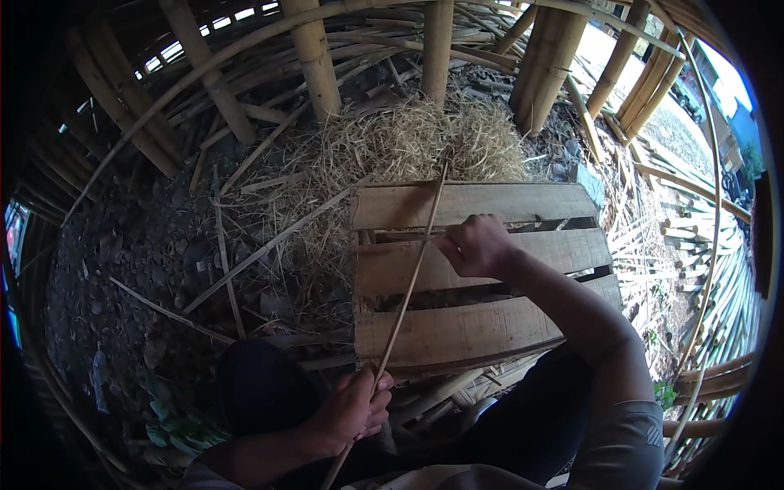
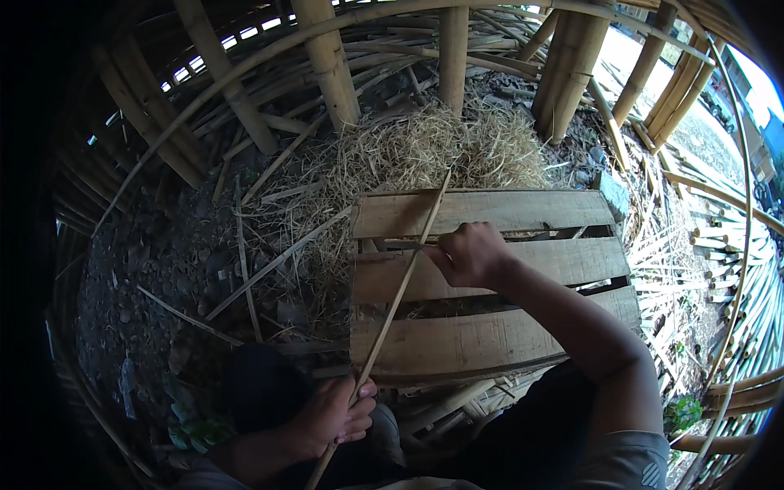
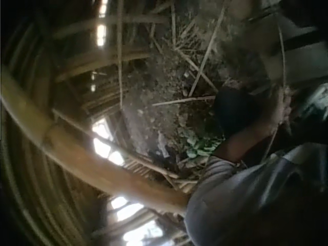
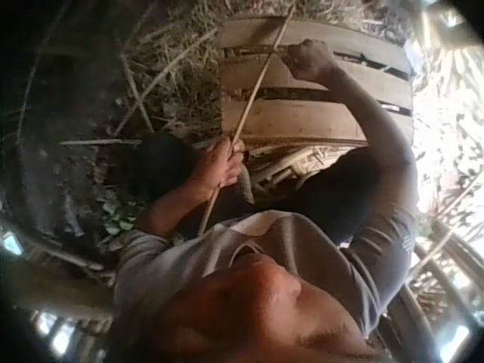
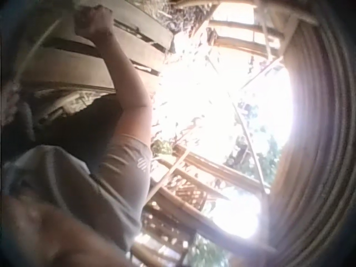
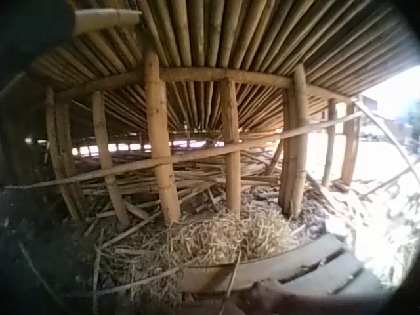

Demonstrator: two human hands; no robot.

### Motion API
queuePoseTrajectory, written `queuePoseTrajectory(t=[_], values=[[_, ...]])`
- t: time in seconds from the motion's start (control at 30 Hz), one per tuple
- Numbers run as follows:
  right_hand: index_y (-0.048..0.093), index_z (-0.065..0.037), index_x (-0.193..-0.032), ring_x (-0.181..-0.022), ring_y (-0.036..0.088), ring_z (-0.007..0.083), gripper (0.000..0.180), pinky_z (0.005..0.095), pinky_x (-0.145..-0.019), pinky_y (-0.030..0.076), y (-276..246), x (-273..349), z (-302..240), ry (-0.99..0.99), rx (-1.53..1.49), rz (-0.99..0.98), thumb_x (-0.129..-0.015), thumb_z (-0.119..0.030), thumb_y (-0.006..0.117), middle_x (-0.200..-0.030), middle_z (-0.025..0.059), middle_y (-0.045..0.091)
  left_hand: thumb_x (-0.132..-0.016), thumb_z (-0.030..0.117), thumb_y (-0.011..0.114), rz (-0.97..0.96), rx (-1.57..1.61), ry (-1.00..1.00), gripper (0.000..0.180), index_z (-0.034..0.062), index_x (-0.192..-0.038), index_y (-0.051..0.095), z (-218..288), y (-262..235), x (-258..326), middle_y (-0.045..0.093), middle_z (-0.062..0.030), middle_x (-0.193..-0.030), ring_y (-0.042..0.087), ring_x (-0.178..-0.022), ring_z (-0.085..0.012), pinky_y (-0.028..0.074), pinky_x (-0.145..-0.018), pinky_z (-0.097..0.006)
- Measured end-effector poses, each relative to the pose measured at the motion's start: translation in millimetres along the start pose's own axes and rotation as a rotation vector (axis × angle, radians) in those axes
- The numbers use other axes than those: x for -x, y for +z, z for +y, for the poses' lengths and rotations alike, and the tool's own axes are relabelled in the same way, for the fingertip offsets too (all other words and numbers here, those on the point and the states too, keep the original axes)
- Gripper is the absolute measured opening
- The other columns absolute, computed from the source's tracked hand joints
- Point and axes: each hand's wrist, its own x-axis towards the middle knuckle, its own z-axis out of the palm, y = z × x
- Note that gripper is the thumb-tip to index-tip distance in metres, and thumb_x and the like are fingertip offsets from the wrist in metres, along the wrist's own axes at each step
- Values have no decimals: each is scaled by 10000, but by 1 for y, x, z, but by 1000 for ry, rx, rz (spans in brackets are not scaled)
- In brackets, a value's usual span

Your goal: The person uses a knife to shave and smooth a long bamboo stick held against a wooden pallet. The person repeatedly scrapes the surface of the bamboo to remove thin layers.

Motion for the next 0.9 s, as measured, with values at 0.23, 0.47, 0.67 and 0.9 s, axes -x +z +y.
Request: queuePoseTrajectory(t=[0.23,0.47,0.67,0.9], values=[[619,-81,-628,-523,624,372,483,465,-485,481,0,-2,13,-74,-15,50,-960,-428,570,-530,142,579,-1064,382,306,-13,-3,-8,311,147,-892,414,-3,-2,3,307,51,-571,295,-409,-70,263,-372,-239],[602,-69,-625,-501,598,366,448,481,-503,474,-7,6,-13,-258,-98,-81,-946,-382,598,-539,136,582,-1082,479,247,-3,-32,-12,403,160,-885,396,-5,0,9,292,48,-552,268,-406,-82,267,-390,-234],[628,-73,-698,-535,628,373,368,478,-521,510,-1,-4,62,39,158,109,-956,-332,580,-574,145,616,-1068,383,298,-23,9,-6,320,142,-897,419,-9,0,5,315,51,-568,296,-400,-75,262,-360,-246],[608,-61,-756,-552,601,371,329,458,-563,510,-2,10,5,-281,-54,-37,-951,-322,560,-582,153,581,-1067,374,297,-18,16,-27,311,141,-905,424,-13,-1,14,316,48,-572,300,-410,-79,276,-373,-245]])
